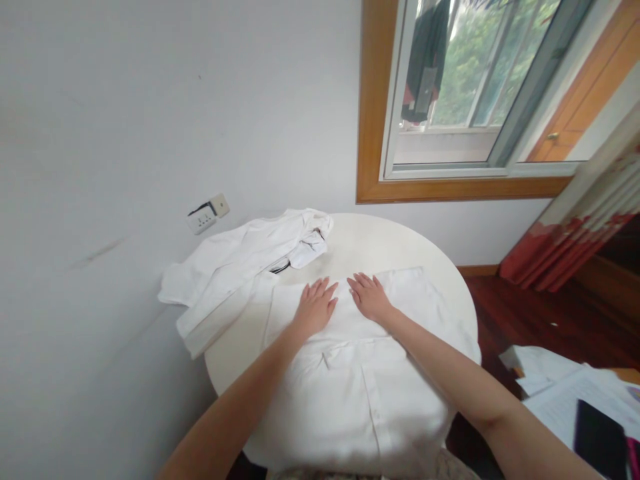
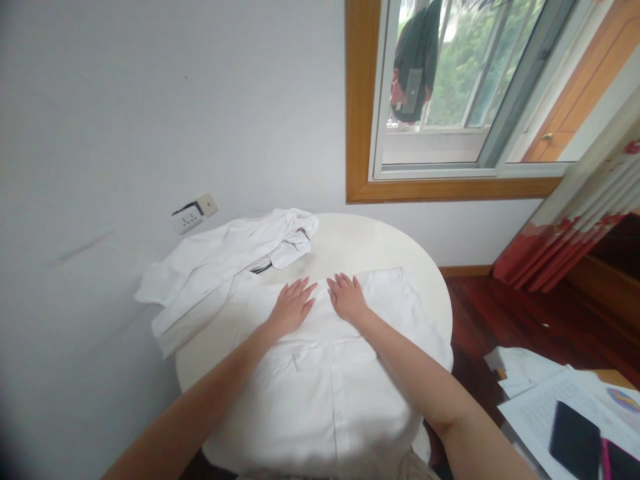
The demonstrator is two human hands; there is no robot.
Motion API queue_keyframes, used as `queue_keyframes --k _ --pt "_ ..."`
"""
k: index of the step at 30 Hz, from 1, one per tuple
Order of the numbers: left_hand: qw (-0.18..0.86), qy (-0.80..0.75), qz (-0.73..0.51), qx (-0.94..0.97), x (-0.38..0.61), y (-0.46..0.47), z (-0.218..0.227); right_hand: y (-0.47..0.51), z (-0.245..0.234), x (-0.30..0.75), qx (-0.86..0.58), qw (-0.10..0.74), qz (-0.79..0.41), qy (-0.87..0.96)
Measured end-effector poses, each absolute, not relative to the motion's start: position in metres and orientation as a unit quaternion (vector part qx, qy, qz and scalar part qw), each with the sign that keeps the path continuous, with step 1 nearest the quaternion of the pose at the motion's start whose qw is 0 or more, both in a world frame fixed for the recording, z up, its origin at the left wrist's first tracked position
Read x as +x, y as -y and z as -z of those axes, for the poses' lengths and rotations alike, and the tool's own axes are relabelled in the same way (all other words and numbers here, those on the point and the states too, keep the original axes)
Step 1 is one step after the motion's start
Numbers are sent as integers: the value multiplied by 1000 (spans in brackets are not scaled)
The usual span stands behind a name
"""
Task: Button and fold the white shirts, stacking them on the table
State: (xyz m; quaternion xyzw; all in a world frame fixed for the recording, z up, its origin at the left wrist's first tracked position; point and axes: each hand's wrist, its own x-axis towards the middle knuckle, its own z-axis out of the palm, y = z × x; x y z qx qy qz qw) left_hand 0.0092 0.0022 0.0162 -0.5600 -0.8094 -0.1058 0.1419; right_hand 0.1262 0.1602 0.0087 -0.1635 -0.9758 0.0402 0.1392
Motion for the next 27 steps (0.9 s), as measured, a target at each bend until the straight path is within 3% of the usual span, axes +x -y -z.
queue_keyframes --k 4,11,18,27 --pt "111 830 90 -540 -10 14 6 -188 5 136 -150 94 -62 982" --pt "128 852 92 -499 -24 31 5 -253 11 182 -223 96 -19 970" --pt "171 861 89 -471 -40 40 -6 -270 12 204 -252 146 18 957" --pt "196 879 -16 -434 -58 37 -37 -282 -8 204 -249 178 90 948"
